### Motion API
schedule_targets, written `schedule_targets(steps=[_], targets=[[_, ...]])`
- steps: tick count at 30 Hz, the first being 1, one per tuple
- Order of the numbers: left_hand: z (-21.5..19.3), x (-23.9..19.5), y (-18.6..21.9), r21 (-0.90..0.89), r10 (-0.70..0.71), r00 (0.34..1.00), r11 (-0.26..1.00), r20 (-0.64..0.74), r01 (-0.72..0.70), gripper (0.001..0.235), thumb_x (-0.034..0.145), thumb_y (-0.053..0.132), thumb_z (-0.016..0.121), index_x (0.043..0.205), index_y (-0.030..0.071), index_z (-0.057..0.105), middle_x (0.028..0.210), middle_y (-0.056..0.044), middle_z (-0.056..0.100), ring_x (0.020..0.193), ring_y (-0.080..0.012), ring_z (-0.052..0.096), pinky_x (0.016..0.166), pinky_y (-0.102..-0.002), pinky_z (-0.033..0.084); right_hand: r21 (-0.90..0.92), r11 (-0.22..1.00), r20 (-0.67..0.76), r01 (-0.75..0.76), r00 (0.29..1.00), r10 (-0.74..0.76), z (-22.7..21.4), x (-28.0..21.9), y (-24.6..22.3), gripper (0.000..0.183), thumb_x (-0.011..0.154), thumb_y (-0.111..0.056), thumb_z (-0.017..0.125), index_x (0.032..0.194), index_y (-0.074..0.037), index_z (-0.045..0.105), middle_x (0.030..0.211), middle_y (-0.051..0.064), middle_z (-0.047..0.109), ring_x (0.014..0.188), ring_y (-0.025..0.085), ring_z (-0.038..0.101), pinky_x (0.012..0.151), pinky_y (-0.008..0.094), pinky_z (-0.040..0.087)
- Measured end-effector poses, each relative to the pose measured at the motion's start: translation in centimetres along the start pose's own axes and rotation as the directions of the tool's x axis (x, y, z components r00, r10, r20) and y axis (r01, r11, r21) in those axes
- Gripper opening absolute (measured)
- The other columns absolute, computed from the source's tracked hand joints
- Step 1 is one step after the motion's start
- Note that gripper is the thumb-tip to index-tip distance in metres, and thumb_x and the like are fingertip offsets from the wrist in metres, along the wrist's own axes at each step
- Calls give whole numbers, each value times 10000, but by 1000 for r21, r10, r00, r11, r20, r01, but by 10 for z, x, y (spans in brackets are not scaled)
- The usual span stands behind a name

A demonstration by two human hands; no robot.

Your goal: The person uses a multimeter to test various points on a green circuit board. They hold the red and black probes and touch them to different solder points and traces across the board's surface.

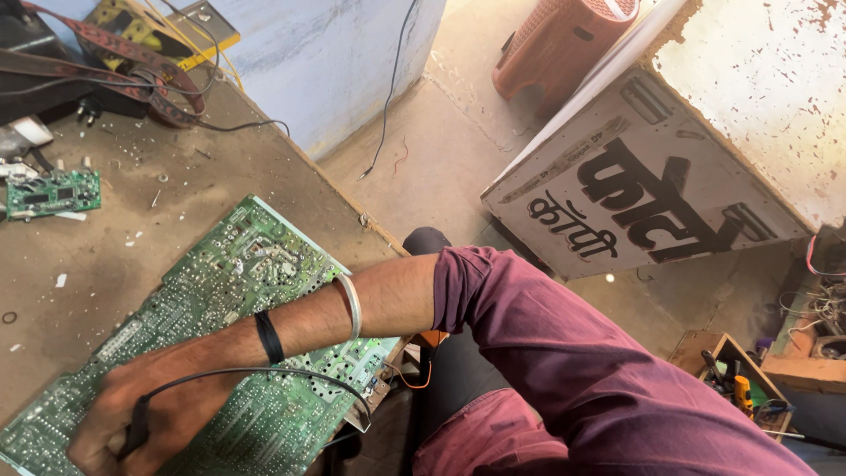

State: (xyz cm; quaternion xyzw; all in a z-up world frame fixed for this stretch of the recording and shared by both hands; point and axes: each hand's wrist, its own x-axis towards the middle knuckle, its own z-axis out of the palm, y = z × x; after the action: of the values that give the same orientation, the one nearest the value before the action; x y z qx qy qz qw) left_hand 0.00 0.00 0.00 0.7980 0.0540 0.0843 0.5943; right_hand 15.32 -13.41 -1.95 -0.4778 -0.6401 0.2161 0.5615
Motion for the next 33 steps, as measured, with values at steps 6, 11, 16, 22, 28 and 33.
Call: schedule_targets(steps=[6, 11, 16, 22, 28, 33], targets=[[20, 16, 6, -11, 20, 999, 1000, 32, -20, 162, 1085, 107, 610, 1212, 6, 598, 1108, -101, 687, 996, -148, 658, 825, -267, 562, 94, 991, -87, 96, 992, -88, -1, 2, -12, 121, 943, -204, 663, 925, -93, 619, 801, -15, 650, 734, 79, 650, 642, 308, 525], [15, 9, 16, -31, 34, 998, 999, 53, -32, 162, 1093, 108, 606, 1219, 7, 594, 1122, -101, 683, 1014, -151, 657, 834, -268, 563, -98, 995, -210, -22, 978, 1, -14, -1, -28, 153, 953, -250, 698, 1030, -120, 674, 920, -3, 729, 829, 123, 719, 734, 320, 587], [-29, -23, 22, -17, 31, 999, 999, -10, -31, 162, 1100, 109, 601, 1226, 8, 590, 1136, -102, 679, 1031, -154, 656, 844, -268, 564, -193, 945, -150, -266, 959, 239, -29, -12, -50, 186, 919, -156, 725, 1078, -66, 693, 951, 89, 717, 875, 209, 711, 787, 352, 594], [-43, -24, 16, -136, 1, 990, 990, -144, -21, 204, 1098, 162, 606, 1224, 11, 555, 1167, -86, 687, 1014, -134, 658, 830, -257, 569, -193, 926, -259, -326, 927, 272, -36, -2, -71, 226, 863, -95, 653, 1066, -33, 732, 1038, 101, 753, 937, 191, 743, 819, 331, 615], [-35, 23, 23, -209, 102, 989, 970, -103, -122, 204, 1118, 159, 576, 1234, 1, 521, 1153, -84, 668, 1080, -151, 685, 865, -281, 591, -158, 878, -339, -451, 860, 381, -38, 2, -69, 174, 891, -89, 666, 1027, -8, 741, 924, 74, 761, 832, 133, 715, 742, 270, 575], [-30, 41, 11, -92, 250, 967, 963, -59, -254, 188, 1132, 137, 557, 1237, -9, 502, 1135, -93, 687, 1084, -149, 700, 942, -303, 599, -174, 855, -308, -489, 851, 425, -42, -1, -68, 155, 902, -96, 676, 1006, -5, 745, 903, 71, 754, 810, 121, 711, 716, 260, 568]])
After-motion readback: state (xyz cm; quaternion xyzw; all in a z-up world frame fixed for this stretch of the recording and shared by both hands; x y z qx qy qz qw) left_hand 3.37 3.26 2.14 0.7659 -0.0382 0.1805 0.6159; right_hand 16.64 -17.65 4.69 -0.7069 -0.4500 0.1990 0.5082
